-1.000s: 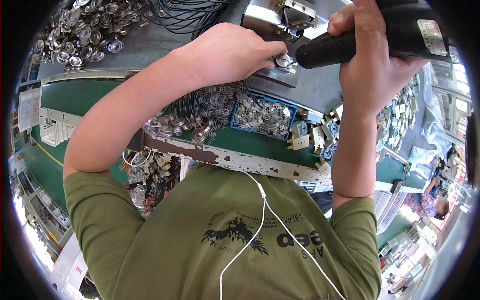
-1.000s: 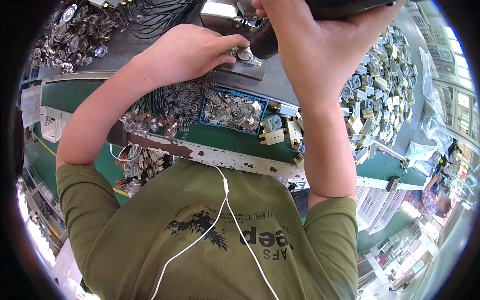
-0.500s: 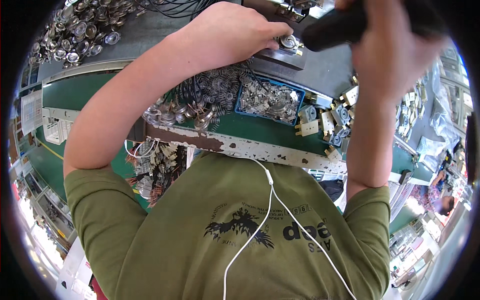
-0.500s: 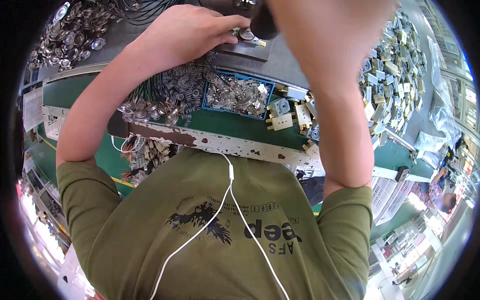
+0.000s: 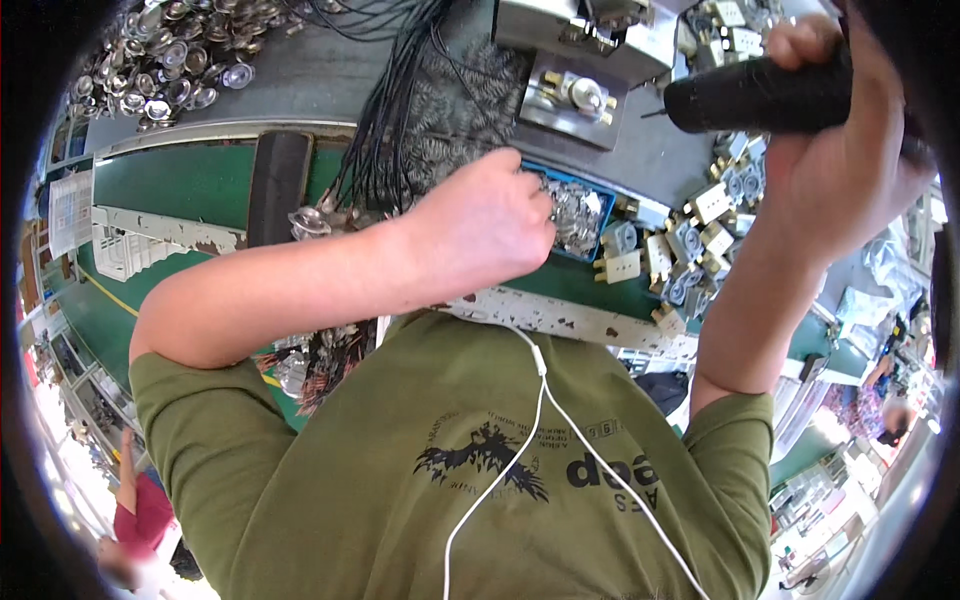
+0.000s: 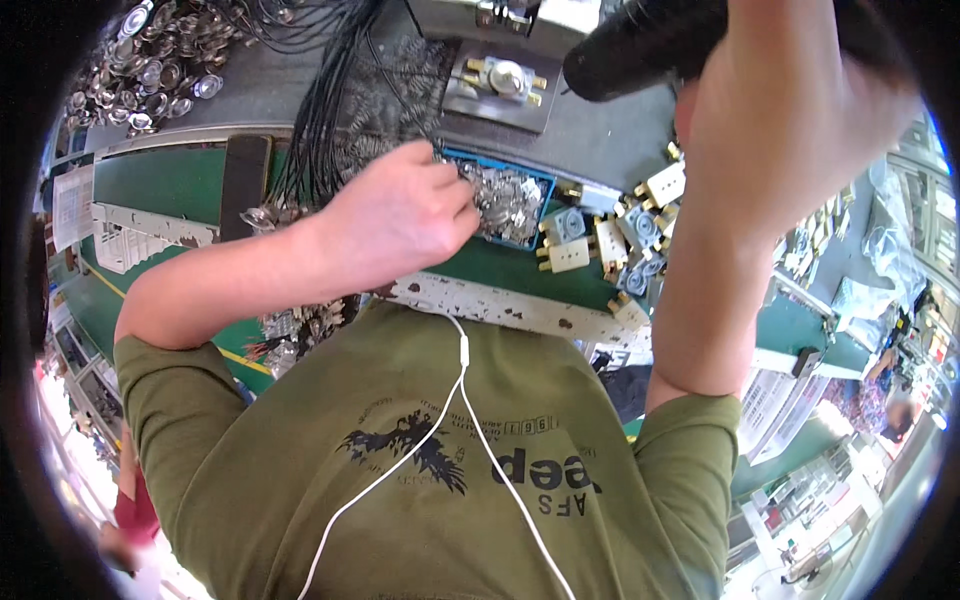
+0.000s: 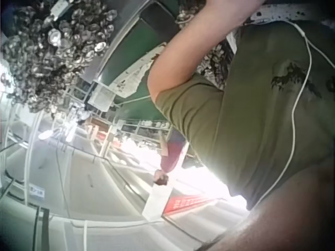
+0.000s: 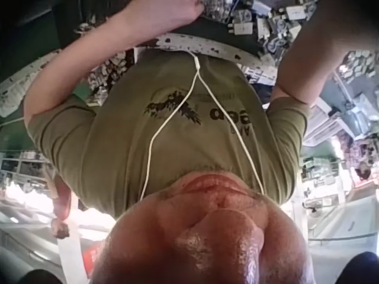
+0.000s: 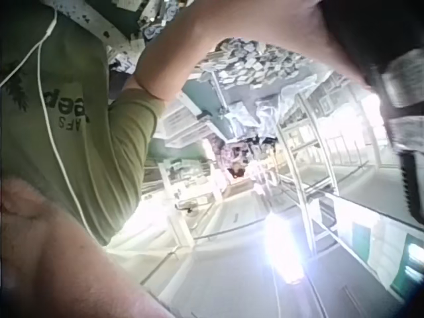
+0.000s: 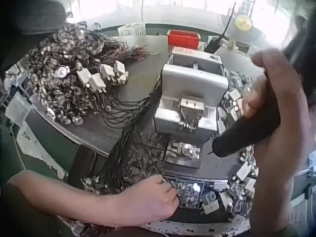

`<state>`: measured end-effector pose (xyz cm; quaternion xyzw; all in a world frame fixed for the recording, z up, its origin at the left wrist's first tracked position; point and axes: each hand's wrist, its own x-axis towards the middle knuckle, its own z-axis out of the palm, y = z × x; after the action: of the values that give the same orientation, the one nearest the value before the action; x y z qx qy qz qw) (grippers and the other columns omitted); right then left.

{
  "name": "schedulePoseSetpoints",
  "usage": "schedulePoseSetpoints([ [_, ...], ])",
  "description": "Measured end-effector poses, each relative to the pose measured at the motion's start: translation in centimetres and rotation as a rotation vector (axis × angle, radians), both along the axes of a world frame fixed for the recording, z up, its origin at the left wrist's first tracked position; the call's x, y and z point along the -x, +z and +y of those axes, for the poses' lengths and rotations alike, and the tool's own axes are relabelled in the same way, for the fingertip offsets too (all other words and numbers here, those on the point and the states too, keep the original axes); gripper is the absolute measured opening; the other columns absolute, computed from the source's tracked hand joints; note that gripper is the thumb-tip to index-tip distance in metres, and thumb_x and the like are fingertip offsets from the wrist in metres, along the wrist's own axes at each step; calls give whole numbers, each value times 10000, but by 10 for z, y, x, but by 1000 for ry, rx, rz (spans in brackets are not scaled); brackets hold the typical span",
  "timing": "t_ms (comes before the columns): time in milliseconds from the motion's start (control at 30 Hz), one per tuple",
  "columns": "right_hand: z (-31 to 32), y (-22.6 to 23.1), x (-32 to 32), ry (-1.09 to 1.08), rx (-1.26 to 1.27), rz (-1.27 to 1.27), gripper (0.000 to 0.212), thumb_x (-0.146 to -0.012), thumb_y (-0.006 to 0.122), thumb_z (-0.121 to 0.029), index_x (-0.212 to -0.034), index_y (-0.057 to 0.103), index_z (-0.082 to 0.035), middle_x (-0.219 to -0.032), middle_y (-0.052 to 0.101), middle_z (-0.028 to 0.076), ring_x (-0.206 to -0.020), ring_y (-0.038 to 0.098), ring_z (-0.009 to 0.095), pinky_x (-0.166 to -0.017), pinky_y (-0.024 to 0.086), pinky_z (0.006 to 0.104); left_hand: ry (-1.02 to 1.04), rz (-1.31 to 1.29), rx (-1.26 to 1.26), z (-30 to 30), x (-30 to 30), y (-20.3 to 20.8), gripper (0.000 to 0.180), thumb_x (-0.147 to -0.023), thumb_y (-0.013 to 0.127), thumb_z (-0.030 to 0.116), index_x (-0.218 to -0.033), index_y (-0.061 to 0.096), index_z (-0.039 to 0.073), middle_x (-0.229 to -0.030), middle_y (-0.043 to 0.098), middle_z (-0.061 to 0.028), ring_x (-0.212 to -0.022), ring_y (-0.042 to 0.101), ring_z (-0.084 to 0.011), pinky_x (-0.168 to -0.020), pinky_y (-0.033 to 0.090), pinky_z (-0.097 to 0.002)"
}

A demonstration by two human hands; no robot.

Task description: Assembling and testing small electronic components on a factory production line.

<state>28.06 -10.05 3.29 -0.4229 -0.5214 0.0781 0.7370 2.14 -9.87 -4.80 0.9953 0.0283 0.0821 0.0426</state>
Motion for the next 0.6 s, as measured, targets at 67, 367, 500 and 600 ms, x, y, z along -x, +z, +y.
schedulePoseSetpoints([
  [67,2,11,0,7,-53,1,171,-928,691,-7,-1075,621,43,-847,700,159,-619,666,205,-565,574,347,11,3,-7,-2,1,0,68,-713,677,170,-706,681,103,-740,662,-19,-780,659,-189,-729,465,-326],
  [367,44,34,30,-15,-270,61,143,-934,687,-11,-1053,626,42,-835,691,154,-621,659,209,-572,569,352,49,-82,80,1,4,7,117,-758,663,172,-844,638,97,-807,627,-23,-813,640,-182,-726,474,-323],
  [500,42,26,56,22,-271,109,159,-951,705,-33,-1059,619,46,-821,690,143,-595,642,180,-561,555,324,10,-86,142,7,6,8,126,-773,659,157,-878,635,91,-810,636,-27,-823,660,-187,-726,506,-330],
  [600,44,23,53,130,-218,114,192,-938,729,-27,-1045,600,68,-752,692,164,-586,662,213,-565,593,371,0,-80,204,9,5,10,124,-790,655,154,-891,633,85,-809,643,-43,-825,673,-204,-720,530,-345],
])
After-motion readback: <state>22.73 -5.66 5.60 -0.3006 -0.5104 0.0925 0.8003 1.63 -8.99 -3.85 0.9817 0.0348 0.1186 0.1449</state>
